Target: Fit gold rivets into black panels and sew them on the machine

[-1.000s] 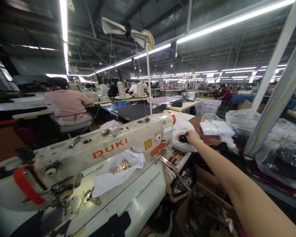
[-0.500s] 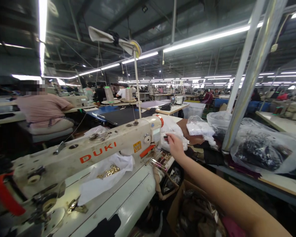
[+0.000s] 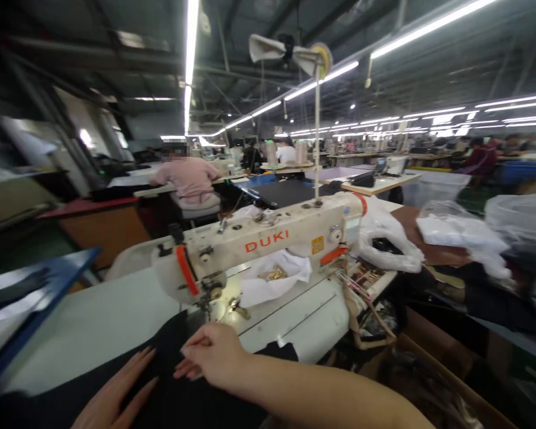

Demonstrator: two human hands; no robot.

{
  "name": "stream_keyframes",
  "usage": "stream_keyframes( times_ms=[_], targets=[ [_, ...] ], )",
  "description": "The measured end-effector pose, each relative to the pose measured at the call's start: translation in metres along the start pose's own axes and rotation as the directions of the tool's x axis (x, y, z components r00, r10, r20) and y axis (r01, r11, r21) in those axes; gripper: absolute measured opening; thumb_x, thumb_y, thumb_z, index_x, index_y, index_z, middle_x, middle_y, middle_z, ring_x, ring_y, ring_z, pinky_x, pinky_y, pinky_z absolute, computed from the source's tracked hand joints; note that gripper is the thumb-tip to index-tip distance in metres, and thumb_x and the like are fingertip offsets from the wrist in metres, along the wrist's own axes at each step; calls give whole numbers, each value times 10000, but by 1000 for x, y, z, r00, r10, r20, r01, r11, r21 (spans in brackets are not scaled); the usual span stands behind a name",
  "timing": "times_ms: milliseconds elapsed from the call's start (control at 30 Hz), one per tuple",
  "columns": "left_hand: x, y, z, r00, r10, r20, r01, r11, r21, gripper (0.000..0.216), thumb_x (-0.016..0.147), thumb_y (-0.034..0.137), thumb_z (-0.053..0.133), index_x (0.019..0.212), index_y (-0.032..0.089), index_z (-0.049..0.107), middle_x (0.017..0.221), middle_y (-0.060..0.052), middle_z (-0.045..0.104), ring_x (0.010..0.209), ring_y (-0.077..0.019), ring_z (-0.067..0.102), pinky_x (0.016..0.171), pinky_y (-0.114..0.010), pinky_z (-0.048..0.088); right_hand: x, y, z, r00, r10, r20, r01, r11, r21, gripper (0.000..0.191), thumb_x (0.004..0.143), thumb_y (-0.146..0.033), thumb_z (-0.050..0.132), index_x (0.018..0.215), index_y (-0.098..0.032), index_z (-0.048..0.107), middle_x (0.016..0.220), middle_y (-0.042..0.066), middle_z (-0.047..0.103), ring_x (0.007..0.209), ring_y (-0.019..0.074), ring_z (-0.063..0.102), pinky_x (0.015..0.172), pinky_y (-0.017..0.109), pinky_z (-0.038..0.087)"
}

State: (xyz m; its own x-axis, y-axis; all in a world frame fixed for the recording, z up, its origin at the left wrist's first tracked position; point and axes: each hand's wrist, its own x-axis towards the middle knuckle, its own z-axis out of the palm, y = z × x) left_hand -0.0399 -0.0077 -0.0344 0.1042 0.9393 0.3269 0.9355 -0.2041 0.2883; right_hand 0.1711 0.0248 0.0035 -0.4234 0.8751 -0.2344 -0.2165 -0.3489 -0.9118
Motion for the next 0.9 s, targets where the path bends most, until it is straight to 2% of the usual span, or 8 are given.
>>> stream_keyframes(
  times_ms=[133, 233, 400, 533, 667, 733, 800, 900],
  targets=[
    [-6, 17, -25, 949, -301, 88, 314, 899, -306, 488, 800, 489, 402, 1126, 199, 620, 1161, -50, 660, 1106, -266, 591, 985, -399, 456, 16, 15, 14, 997, 32, -65, -31, 999, 23, 468, 556, -502, 792, 737, -133, 568, 601, 9, 628, 648, 182, 673, 592, 247, 464],
    [-4, 33, -38, 900, -411, 145, 424, 750, -509, 469, 763, 510, 463, 1054, 190, 644, 1047, -61, 701, 983, -255, 645, 926, -372, 487, 16, 19, 13, 998, 40, -48, -39, 999, 28, 476, 577, -535, 765, 771, -138, 590, 652, 29, 656, 696, 186, 683, 611, 247, 475],
    [4, 47, -35, 898, -362, 250, 433, 620, -654, 443, 734, 513, 537, 996, 178, 663, 792, -41, 708, 735, -215, 655, 768, -340, 514, 14, 21, 11, 997, 40, -71, -38, 999, 32, 463, 596, -536, 755, 800, -146, 612, 694, 43, 677, 730, 196, 688, 623, 261, 495],
    [21, 46, -24, 894, -287, 345, 449, 565, -693, 323, 642, 448, 647, 812, 175, 680, 685, -15, 676, 593, -169, 605, 640, -292, 495, 17, 22, 13, 995, 23, -92, -20, 999, 39, 444, 600, -512, 761, 800, -139, 625, 692, 42, 671, 709, 184, 682, 625, 262, 501],
    [39, 35, -23, 885, -289, 364, 465, 560, -686, 335, 610, 454, 674, 784, 169, 677, 666, -19, 677, 568, -157, 588, 626, -280, 481, 14, 24, 11, 996, 2, -85, -4, 1000, -31, 391, 695, -450, 709, 908, -129, 643, 761, 55, 674, 686, 169, 672, 632, 272, 504],
    [46, 28, -23, 887, -316, 336, 461, 580, -671, 362, 608, 481, 664, 796, 172, 675, 689, -29, 692, 582, -167, 599, 651, -294, 486, 5, 18, 2, 992, -106, -74, 95, 985, -143, 338, 761, -367, 658, 1014, -143, 640, 836, 62, 680, 739, 172, 671, 679, 287, 511],
    [49, 23, -22, 889, -338, 308, 457, 613, -645, 386, 613, 509, 644, 807, 177, 673, 682, -30, 695, 619, -190, 619, 692, -312, 490, -8, 4, -15, 956, -293, -18, 270, 900, -343, 256, 809, -284, 598, 1035, -178, 657, 902, 57, 686, 825, 177, 660, 758, 298, 504],
    [49, 19, -19, 886, -352, 300, 462, 652, -600, 438, 612, 550, 616, 852, 189, 672, 670, -25, 694, 705, -228, 647, 753, -327, 484, -22, -33, -60, 848, -525, 73, 424, 591, -686, 191, 860, -239, 527, 932, -210, 701, 915, 34, 700, 862, 175, 642, 805, 294, 483]
  ],
)
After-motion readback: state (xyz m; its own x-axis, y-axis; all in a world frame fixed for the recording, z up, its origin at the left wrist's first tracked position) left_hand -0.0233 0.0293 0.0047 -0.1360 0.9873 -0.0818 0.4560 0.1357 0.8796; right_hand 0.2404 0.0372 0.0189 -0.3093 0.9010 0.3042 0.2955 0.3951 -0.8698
